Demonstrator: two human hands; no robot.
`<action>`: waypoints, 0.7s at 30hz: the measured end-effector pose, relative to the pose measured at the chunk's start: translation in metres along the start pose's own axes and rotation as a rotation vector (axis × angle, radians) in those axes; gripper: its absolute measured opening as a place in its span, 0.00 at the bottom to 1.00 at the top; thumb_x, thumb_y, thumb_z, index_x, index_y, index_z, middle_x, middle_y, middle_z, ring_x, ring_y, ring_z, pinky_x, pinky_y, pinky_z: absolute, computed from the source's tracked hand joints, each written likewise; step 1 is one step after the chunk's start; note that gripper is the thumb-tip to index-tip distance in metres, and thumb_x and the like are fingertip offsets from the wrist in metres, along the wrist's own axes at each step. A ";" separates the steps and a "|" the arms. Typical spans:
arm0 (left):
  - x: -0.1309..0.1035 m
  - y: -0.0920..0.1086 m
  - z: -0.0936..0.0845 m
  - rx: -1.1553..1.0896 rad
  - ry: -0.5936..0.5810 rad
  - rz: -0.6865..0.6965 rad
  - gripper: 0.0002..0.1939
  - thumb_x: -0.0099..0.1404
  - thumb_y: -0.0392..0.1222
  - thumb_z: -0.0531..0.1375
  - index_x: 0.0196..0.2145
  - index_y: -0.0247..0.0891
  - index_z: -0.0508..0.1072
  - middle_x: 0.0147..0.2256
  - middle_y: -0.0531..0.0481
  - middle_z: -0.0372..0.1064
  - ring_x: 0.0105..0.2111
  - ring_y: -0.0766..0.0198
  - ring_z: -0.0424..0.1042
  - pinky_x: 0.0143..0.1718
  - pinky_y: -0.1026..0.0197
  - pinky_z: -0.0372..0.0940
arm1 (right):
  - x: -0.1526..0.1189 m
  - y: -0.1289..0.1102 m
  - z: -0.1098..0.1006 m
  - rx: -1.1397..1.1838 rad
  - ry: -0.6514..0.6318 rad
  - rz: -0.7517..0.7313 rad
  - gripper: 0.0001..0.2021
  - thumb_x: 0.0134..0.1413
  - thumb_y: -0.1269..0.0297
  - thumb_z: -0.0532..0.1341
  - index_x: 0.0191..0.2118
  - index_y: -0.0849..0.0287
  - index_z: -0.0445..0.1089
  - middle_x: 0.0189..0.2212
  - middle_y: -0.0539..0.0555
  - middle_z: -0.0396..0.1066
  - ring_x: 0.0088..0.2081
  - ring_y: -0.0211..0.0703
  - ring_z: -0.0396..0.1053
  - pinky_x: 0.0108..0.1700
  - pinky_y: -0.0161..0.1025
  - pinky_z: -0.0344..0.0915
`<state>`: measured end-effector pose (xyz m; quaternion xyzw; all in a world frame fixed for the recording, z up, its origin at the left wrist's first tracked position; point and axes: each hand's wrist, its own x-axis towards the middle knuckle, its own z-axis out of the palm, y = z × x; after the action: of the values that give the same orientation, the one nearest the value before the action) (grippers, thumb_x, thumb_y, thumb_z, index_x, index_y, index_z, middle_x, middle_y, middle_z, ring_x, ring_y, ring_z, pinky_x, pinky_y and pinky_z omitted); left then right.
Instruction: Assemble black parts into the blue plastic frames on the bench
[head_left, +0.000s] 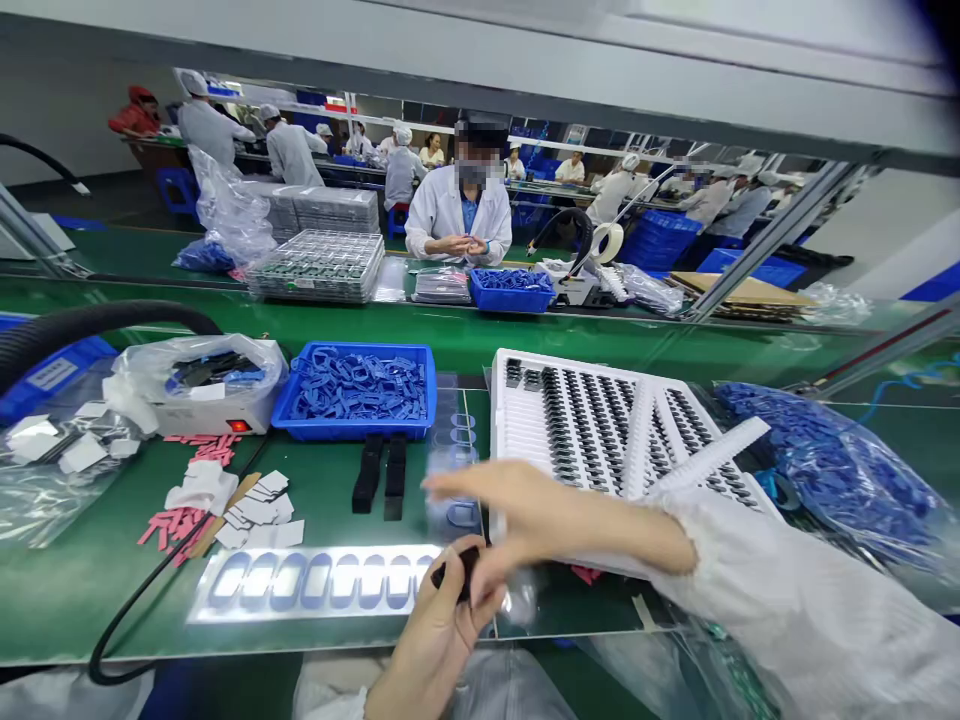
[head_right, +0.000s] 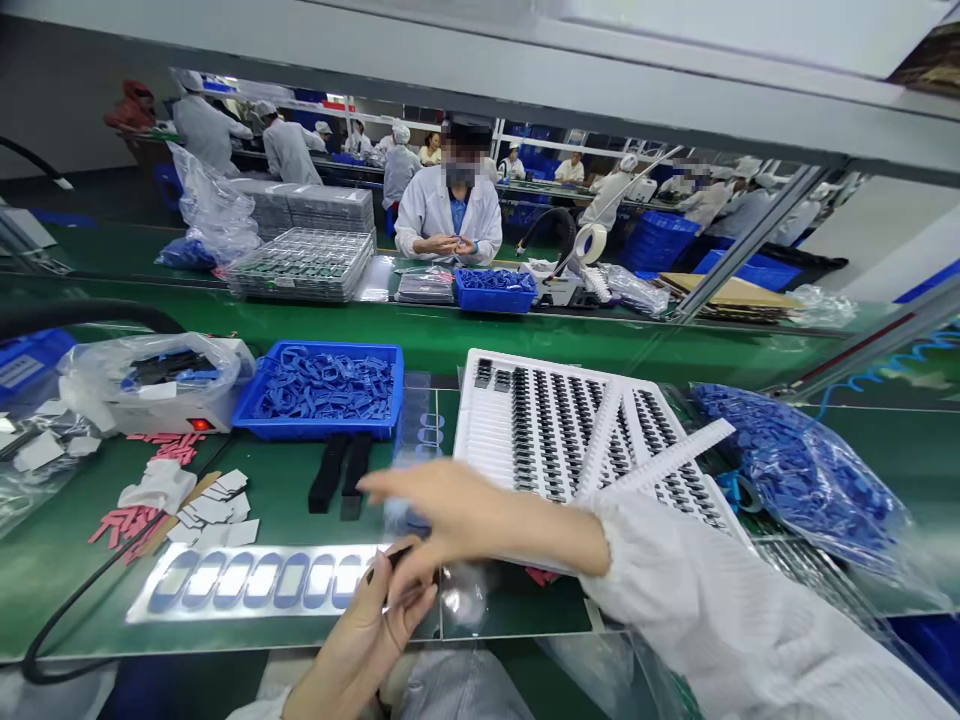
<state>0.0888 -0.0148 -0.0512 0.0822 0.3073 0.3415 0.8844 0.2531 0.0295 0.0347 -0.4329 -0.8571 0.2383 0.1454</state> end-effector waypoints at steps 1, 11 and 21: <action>0.002 0.002 -0.001 -0.016 0.020 0.001 0.16 0.49 0.45 0.69 0.34 0.34 0.73 0.29 0.49 0.73 0.30 0.65 0.74 0.34 0.66 0.71 | 0.004 0.018 -0.016 -0.117 0.106 0.144 0.30 0.46 0.49 0.64 0.55 0.53 0.61 0.47 0.50 0.70 0.45 0.43 0.69 0.44 0.34 0.64; 0.006 0.018 0.009 -0.062 0.129 0.028 0.17 0.44 0.44 0.70 0.32 0.34 0.75 0.30 0.49 0.75 0.31 0.64 0.76 0.33 0.67 0.73 | 0.018 0.173 -0.053 -0.623 0.231 0.675 0.03 0.48 0.66 0.64 0.30 0.57 0.74 0.33 0.53 0.74 0.40 0.48 0.68 0.35 0.37 0.58; 0.000 0.025 -0.004 -0.030 0.136 0.080 0.14 0.49 0.44 0.68 0.33 0.34 0.75 0.32 0.48 0.75 0.34 0.63 0.76 0.36 0.66 0.73 | 0.015 0.164 -0.055 -0.641 0.236 0.688 0.04 0.49 0.67 0.62 0.29 0.60 0.75 0.32 0.58 0.74 0.39 0.51 0.67 0.32 0.38 0.55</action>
<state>0.0726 0.0037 -0.0459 0.0575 0.3581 0.3858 0.8483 0.3793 0.1413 -0.0062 -0.7383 -0.6722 -0.0545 0.0138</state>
